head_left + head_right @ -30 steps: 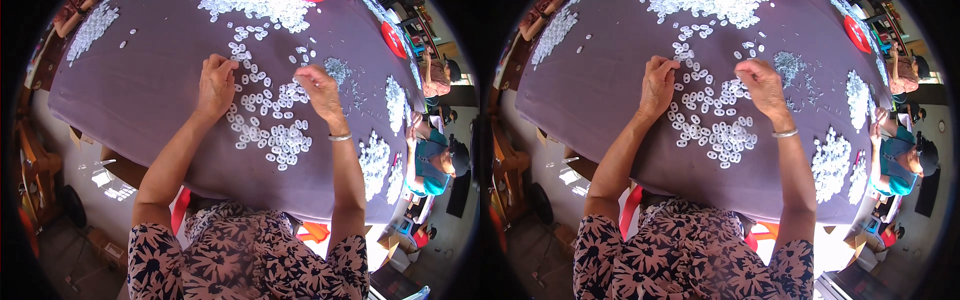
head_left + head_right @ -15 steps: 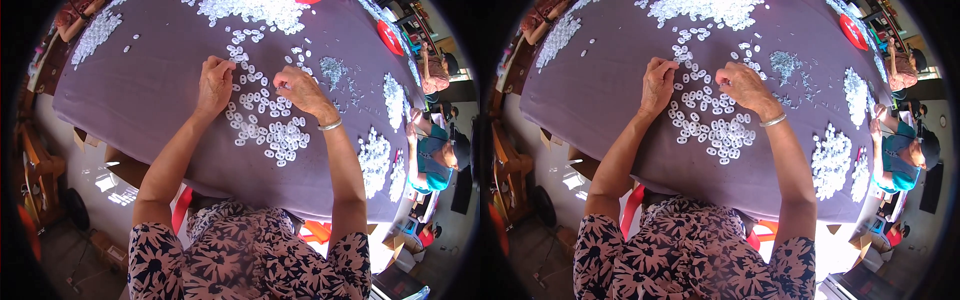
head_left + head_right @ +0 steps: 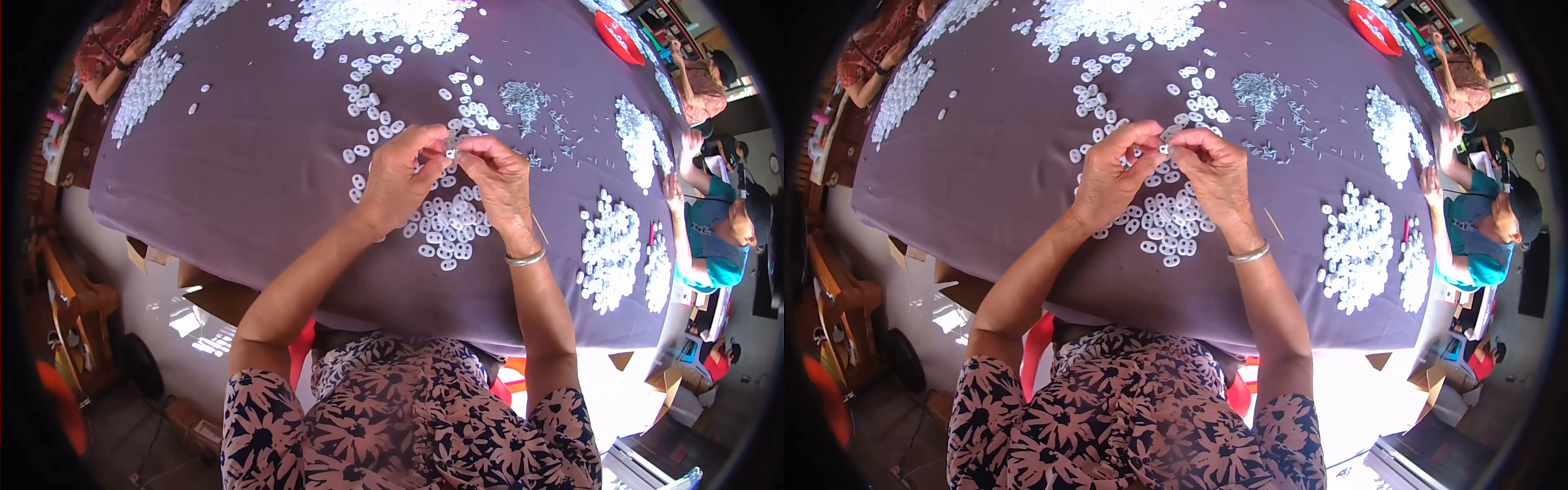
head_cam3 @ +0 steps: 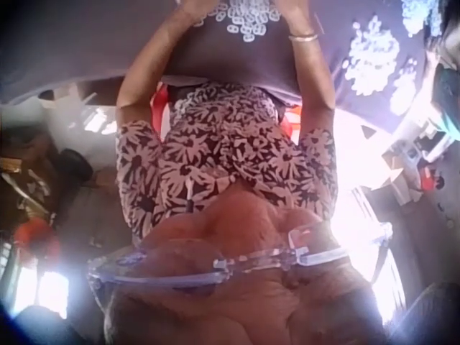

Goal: The person assembles plastic cord lock components by fitting small plastic pieces together by hand and placing the assembled pieces on the table.

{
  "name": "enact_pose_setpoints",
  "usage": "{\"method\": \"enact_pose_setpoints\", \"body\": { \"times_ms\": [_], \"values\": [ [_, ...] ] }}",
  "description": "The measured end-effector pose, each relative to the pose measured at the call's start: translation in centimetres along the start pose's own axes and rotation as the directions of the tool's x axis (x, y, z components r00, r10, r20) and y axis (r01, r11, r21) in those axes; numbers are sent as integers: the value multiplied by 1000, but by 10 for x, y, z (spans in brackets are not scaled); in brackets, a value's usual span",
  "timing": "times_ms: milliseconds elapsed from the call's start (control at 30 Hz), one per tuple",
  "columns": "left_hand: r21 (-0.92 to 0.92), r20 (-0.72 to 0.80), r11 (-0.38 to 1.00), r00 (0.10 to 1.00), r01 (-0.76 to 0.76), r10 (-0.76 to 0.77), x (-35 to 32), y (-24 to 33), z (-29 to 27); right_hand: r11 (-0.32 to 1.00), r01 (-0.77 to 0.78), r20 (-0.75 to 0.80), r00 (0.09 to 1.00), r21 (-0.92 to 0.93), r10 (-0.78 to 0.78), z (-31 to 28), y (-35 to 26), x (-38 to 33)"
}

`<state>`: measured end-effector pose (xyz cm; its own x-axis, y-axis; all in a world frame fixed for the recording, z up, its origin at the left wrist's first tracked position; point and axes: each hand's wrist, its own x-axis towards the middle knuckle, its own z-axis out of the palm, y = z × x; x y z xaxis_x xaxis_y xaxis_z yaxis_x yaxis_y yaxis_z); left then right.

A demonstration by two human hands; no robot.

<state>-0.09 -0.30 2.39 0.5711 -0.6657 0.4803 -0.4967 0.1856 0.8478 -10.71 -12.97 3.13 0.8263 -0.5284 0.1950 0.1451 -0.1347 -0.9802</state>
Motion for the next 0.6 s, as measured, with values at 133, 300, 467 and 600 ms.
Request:
{"method": "enact_pose_setpoints", "body": {
  "times_ms": [133, 300, 467, 600],
  "values": [
    [-123, 88, 968, 974, 217, -207, 0, -1, 12, 995, 17, -56, 998, 100, -11, -8, 8, -6],
    [-444, 99, 863, 970, 242, -221, -7, -23, 20, 998, 28, -37, 999, 49, -26, -10, 11, -10],
    [-546, 134, 798, 967, 253, -215, -5, -21, 19, 969, 7, 27, 1000, 245, -14, -18, 18, -10],
    [-509, 127, 826, 970, 242, -206, -8, -18, 19, 971, 20, 43, 999, 239, -32, -16, 20, -10]
  ]
}}
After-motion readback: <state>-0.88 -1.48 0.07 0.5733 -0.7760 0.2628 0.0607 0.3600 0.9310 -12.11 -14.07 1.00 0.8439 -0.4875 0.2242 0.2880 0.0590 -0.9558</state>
